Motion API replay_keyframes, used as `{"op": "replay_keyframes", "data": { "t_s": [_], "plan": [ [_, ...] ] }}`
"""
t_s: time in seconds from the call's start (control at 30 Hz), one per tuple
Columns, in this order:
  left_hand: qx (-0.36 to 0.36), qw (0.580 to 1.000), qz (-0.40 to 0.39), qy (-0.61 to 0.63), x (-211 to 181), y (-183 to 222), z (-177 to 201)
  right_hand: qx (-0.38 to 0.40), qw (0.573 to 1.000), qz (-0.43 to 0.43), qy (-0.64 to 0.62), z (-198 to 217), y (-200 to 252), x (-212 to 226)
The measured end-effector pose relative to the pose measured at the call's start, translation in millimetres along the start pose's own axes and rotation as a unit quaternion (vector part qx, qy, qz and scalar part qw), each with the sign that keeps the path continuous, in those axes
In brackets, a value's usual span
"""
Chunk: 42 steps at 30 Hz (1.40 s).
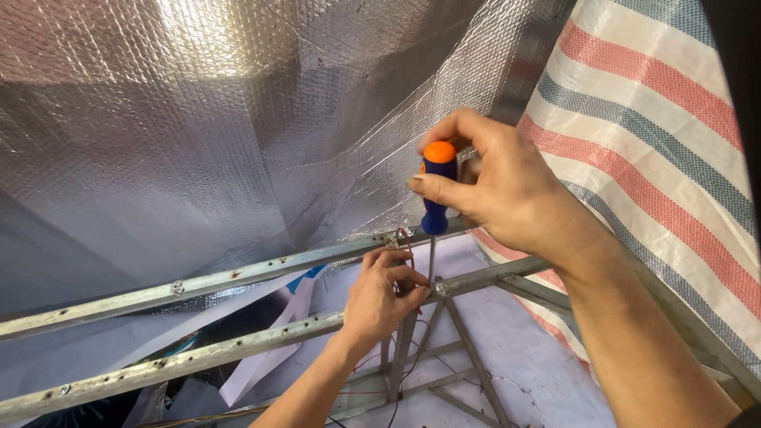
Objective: Using a manual screwdriver to fasten screws into a metal frame assembly.
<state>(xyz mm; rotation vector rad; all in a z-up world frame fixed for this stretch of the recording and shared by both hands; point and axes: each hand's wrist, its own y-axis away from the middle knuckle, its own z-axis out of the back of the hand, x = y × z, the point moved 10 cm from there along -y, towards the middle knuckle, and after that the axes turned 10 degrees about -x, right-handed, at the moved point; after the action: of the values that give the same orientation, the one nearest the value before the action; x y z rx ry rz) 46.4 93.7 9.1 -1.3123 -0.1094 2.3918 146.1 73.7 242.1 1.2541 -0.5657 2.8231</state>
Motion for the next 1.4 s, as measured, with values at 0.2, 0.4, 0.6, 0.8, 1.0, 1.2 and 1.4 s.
{"op": "replay_keyframes", "data": {
  "t_s": [0.2, 0.4, 0.6, 0.8, 1.0, 1.2, 1.4],
  "plan": [
    [-0.003, 1.000, -0.005, 0.003, -1.7, -1.1, 2.0, -0.131, 0.979, 0.044, 0.153, 10.8, -2.2, -16.7],
    [-0.015, 1.000, -0.009, -0.009, -3.8, -2.6, 2.4, -0.019, 0.999, 0.041, -0.019, 7.8, 2.0, -3.4],
    [-0.008, 1.000, 0.004, -0.022, -7.8, -1.5, 4.4, 0.086, 0.996, 0.019, 0.016, 4.5, 10.6, 2.4],
    [-0.005, 1.000, -0.008, -0.024, -6.2, -2.2, 1.4, -0.022, 0.998, 0.033, 0.042, 13.7, 6.0, -3.7],
    [-0.016, 0.999, -0.043, -0.026, -7.7, -0.4, 0.5, -0.033, 0.994, 0.100, -0.019, 16.9, 5.3, 0.0],
    [-0.004, 0.999, -0.027, -0.030, -8.2, -0.2, 0.7, 0.093, 0.994, 0.037, -0.032, 1.4, 11.8, 4.2],
    [-0.014, 0.999, -0.041, -0.030, -9.4, 0.8, 1.4, -0.051, 0.984, -0.008, 0.170, 18.6, 15.4, 0.2]
  ]
}}
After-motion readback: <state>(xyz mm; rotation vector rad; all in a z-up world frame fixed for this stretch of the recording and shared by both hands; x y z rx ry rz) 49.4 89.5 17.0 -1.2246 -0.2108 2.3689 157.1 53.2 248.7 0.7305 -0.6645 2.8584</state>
